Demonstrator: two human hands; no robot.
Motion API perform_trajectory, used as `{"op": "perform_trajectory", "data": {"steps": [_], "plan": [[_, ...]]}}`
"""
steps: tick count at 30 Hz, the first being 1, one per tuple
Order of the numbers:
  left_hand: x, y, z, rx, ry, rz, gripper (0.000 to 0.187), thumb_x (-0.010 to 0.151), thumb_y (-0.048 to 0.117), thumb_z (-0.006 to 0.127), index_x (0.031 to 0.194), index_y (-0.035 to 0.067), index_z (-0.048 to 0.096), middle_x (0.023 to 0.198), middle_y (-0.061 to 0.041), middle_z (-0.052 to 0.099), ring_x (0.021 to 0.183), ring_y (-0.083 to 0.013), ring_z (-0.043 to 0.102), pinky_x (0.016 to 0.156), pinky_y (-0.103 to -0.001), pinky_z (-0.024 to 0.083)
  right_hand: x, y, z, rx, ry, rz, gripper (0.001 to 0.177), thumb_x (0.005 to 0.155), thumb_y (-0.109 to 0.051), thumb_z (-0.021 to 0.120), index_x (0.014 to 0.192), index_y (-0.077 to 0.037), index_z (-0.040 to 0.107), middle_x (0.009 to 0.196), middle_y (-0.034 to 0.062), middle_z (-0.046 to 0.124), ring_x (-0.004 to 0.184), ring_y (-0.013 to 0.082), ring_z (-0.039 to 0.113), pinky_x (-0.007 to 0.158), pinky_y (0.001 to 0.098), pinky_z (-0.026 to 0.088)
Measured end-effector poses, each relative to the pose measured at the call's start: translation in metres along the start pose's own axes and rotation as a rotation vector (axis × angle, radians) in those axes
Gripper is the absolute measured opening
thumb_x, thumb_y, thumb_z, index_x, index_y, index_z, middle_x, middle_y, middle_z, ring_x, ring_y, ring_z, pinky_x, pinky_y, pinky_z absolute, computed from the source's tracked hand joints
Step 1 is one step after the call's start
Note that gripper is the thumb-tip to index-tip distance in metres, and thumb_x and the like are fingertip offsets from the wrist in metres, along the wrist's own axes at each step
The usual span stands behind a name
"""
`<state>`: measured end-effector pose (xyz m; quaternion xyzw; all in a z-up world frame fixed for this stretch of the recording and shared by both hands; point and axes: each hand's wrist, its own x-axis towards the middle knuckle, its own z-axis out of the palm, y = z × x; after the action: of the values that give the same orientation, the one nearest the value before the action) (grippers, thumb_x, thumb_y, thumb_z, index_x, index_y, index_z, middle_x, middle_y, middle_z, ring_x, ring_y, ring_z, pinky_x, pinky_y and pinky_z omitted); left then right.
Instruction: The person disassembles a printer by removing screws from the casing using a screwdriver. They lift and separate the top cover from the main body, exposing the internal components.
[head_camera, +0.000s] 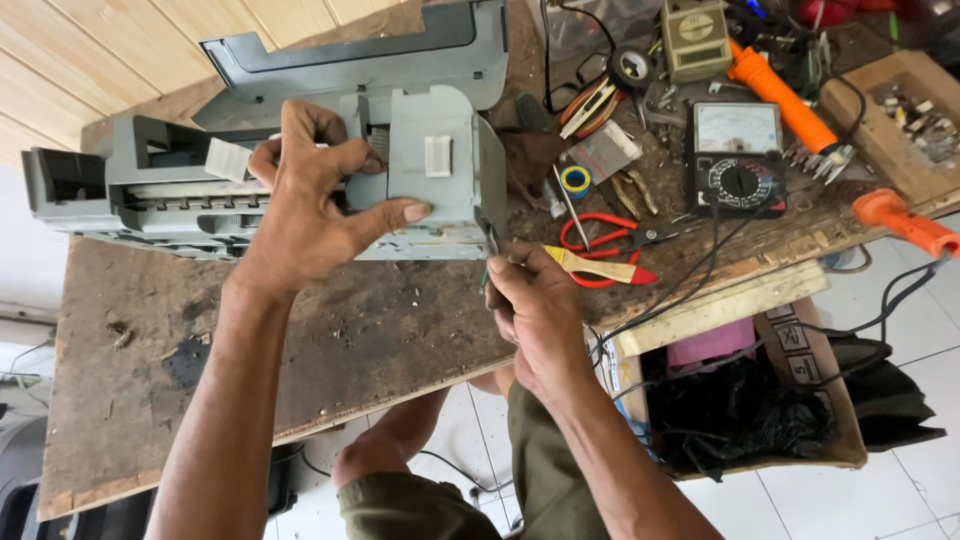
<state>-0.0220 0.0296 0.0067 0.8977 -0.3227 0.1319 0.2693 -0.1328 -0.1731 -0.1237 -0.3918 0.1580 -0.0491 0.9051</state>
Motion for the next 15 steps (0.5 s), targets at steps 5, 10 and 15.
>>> {"op": "perform_trajectory", "data": {"steps": [5,10,15], "plan": [[-0.008,-0.002,0.004,-0.041,0.018,-0.045,0.064,0.086,0.077,0.074,0.088,0.014,0.063,0.120,-0.005,0.031,0.126,-0.0247,0.038,0.117,-0.055,0.015,-0.006,-0.010,-0.021,-0.190,0.000,-0.079,0.024,0.105,-0.018,0.076,0.124,-0.003,0.077,0.072,0.0059,0.060,0.067,0.0122,0.054,0.058,0.0259,0.038],[-0.010,0.000,0.002,-0.048,0.006,0.000,0.059,0.093,0.070,0.075,0.097,0.013,0.062,0.121,-0.005,0.028,0.123,-0.0261,0.035,0.111,-0.057,0.016,0.074,-0.028,-0.101,-1.224,0.087,-0.669,0.031,0.108,-0.011,0.067,0.135,0.001,0.077,0.119,0.0211,0.082,0.109,0.0353,0.078,0.098,0.0461,0.060],[-0.005,0.002,-0.004,-0.069,-0.065,-0.079,0.061,0.091,0.072,0.076,0.096,0.014,0.059,0.119,-0.005,0.024,0.121,-0.0265,0.029,0.113,-0.051,0.015,0.112,-0.062,-0.139,-1.533,0.106,-0.663,0.028,0.110,-0.002,0.068,0.136,-0.002,0.078,0.126,0.0219,0.074,0.099,0.0325,0.074,0.082,0.0450,0.070]]}}
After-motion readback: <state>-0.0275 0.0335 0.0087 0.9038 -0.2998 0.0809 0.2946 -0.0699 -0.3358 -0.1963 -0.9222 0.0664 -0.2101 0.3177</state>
